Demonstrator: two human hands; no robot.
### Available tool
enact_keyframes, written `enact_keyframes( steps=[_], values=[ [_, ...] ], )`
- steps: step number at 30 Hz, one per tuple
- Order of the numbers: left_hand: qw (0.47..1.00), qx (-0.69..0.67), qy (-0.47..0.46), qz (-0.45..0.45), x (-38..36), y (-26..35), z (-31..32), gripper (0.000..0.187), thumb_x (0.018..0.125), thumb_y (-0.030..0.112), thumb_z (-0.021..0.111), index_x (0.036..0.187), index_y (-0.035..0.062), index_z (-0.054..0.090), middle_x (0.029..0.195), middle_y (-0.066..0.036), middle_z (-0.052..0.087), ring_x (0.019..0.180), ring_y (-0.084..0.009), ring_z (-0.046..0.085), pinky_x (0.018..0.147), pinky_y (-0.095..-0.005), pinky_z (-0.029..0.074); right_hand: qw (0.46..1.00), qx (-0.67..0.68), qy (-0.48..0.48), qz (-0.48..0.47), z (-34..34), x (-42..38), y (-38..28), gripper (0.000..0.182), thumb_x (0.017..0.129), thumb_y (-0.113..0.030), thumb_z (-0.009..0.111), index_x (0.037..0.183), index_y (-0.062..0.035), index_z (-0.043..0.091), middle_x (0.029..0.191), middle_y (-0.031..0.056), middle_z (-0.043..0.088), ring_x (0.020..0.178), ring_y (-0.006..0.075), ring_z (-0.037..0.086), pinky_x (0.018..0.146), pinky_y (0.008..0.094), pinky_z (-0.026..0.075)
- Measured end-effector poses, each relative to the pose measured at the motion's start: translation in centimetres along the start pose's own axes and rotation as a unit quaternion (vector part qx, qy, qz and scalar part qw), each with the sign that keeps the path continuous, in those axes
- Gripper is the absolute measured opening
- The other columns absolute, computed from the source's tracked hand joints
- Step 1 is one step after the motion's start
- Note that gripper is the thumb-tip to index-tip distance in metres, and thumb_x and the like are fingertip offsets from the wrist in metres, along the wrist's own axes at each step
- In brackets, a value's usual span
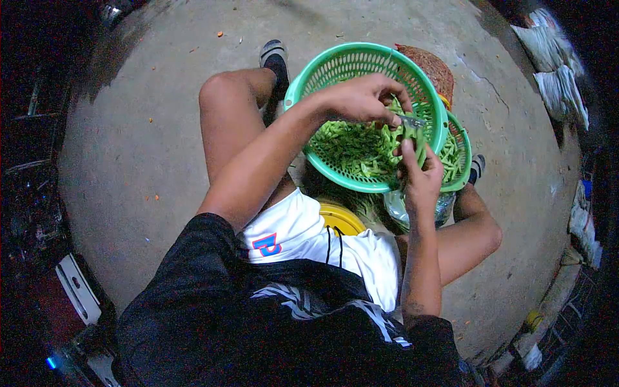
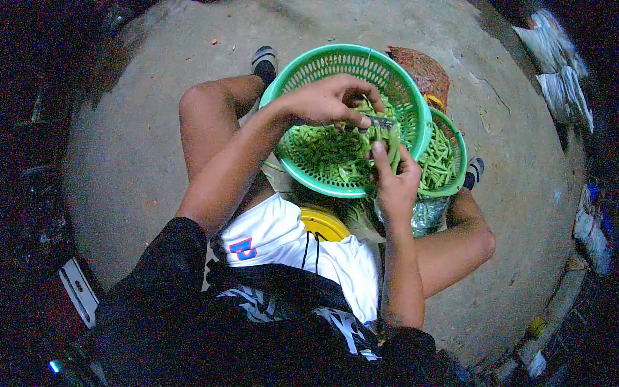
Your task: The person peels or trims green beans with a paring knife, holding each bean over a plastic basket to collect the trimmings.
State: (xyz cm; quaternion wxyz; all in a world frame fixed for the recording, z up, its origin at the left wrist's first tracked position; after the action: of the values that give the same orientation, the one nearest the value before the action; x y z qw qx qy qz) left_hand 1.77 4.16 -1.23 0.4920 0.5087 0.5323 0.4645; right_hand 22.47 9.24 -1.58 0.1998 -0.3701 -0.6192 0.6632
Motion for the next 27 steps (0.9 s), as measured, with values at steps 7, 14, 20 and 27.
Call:
enact_keyframes(
  steps=[7,14,20,27],
  values=[
    [0.999,-0.036,0.030,-0.018,-1.4,0.9,-2.4,0.038,0.088,0.013,0.078,0.123,0.0051,0.065,0.098,-0.003,0.066,0.082,-0.0100,0.060,0.069,-0.0263,0.050,0.963,0.157,-0.129,0.175,-1.4,-0.2,-0.5,0.031,0.100,-0.028,0.063,0.110,0.0013,0.067,0.085,0.0054,0.071,0.054,0.0070,0.053,0.044,0.0210,0.040],
    [0.997,0.061,0.039,0.003,-1.3,0.1,-2.4,0.037,0.088,0.017,0.078,0.121,0.0070,0.065,0.095,-0.003,0.065,0.078,-0.0110,0.059,0.067,-0.0281,0.050,0.991,0.093,0.010,0.094,-3.3,-0.6,0.0,0.031,0.093,-0.024,0.074,0.111,-0.0002,0.071,0.082,0.0040,0.071,0.051,0.0057,0.049,0.044,0.0208,0.034],
    [0.995,0.098,0.031,0.014,-0.9,0.4,-1.8,0.037,0.084,0.020,0.080,0.117,0.0079,0.067,0.095,-0.002,0.066,0.079,-0.0116,0.060,0.063,-0.0265,0.047,0.994,0.050,0.040,0.086,-3.3,-1.4,-0.9,0.029,0.090,-0.025,0.077,0.106,-0.0016,0.073,0.080,0.0036,0.073,0.057,0.0063,0.056,0.046,0.0211,0.038],
    [0.998,0.037,0.024,-0.041,-0.3,-0.9,-1.8,0.039,0.086,0.015,0.079,0.120,0.0057,0.064,0.082,0.000,0.067,0.073,-0.0077,0.057,0.063,-0.0246,0.044,0.995,0.026,0.063,0.066,-4.0,-1.3,-0.3,0.026,0.091,-0.022,0.076,0.103,-0.0005,0.073,0.080,0.0054,0.073,0.066,0.0093,0.063,0.056,0.0234,0.045]
  ],
)
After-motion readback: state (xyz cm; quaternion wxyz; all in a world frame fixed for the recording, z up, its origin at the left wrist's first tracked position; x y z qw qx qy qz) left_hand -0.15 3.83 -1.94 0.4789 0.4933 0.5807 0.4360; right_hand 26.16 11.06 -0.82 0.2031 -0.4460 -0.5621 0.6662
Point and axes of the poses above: each hand's wrist, its own x-axis towards the middle knuckle, its own z-axis out of the palm, y = z × x, the point moved 3 cm from there along x, towards the middle knuckle
